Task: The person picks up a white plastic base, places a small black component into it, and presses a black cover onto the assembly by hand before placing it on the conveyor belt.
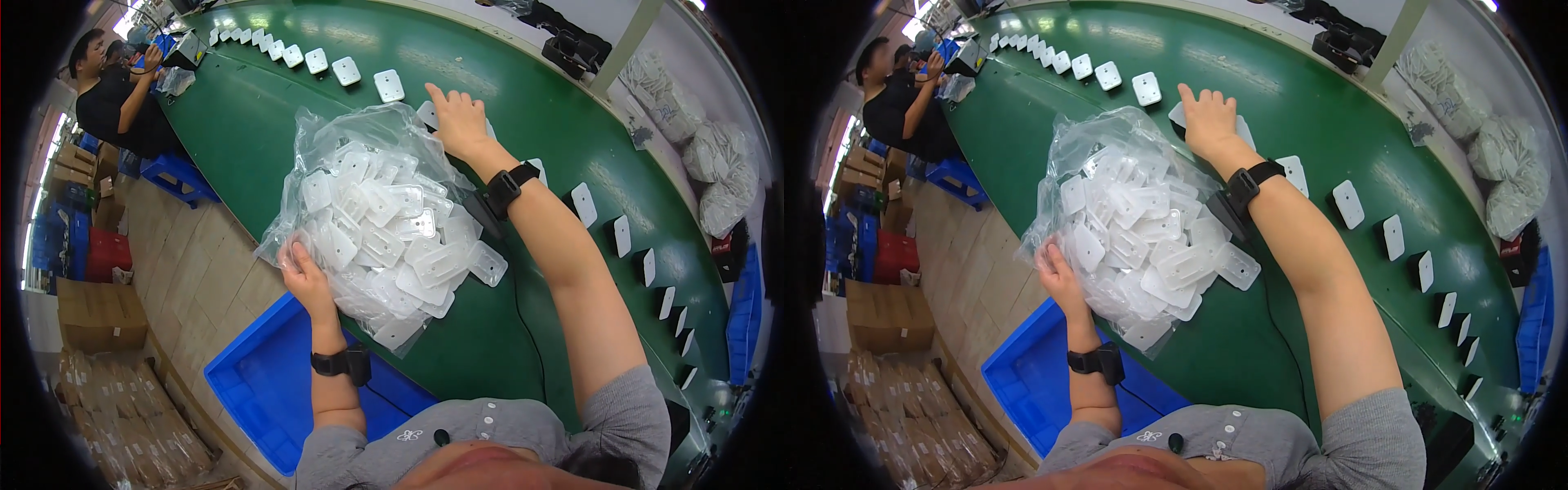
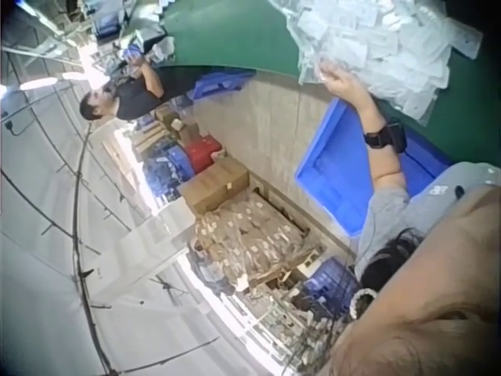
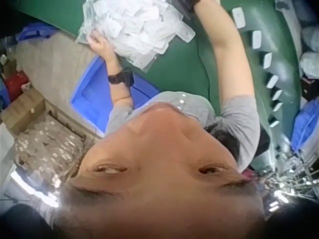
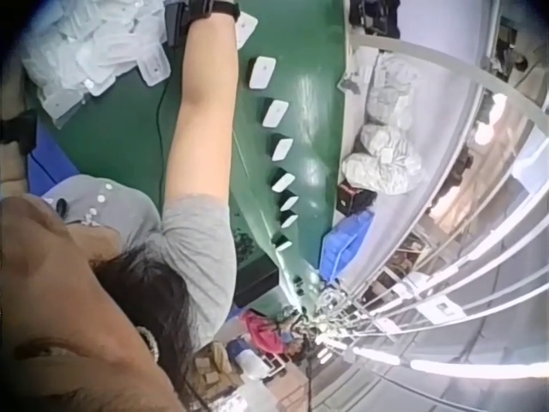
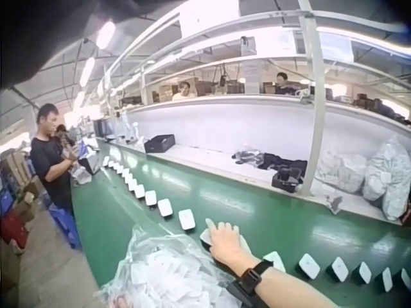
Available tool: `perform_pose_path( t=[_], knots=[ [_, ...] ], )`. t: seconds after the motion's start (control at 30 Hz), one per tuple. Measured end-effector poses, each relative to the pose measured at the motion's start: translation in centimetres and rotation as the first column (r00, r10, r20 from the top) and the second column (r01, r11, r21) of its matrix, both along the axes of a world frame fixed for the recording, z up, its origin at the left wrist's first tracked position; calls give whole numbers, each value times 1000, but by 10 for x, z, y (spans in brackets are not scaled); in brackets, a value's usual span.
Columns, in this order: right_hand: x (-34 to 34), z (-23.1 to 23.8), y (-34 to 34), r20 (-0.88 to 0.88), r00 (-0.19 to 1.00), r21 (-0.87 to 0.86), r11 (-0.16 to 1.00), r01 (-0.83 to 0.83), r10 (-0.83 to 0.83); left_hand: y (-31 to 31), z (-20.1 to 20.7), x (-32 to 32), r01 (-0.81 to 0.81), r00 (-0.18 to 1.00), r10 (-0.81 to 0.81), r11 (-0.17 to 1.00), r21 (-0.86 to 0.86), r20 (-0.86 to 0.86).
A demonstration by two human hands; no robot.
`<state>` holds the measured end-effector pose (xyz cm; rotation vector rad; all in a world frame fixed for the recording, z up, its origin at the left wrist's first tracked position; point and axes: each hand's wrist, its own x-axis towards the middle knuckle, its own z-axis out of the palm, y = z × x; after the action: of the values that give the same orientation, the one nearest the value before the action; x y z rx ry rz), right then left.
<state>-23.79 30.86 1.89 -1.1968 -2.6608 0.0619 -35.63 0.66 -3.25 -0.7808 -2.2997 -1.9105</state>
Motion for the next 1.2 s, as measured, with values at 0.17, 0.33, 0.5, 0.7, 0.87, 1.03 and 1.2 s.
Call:
perform_pose_path(
  t=[0.17,0.33,0.5,0.7,0.87,1.03,1.2],
  knots=[
    [2,-4,-1,27,1000,45,999,-8,6,1,-5,-3,5,1000,-5,1000,3,-1],
    [11,19,-6,-429,874,327,941,-83,227,4,-1,1,0,1000,0,1000,-18,-28],
    [-10,29,-79,-395,905,-122,966,-226,162,-3,-6,-4,-14,999,13,1000,-16,-49],
    [-13,-7,-77,-237,960,-215,956,-201,149,8,-10,-7,-46,990,39,998,-52,-133],
    [-10,24,-75,-577,815,-486,824,-292,-52,8,-10,-24,-49,996,47,999,-22,-77],
    [-3,68,-78,-733,652,-591,657,-468,-194,17,42,-32,89,812,-449,726,682,372],
    [12,76,-92,-841,387,-536,477,-697,-378,19,79,-16,212,919,-393,561,800,31]
  ],
)
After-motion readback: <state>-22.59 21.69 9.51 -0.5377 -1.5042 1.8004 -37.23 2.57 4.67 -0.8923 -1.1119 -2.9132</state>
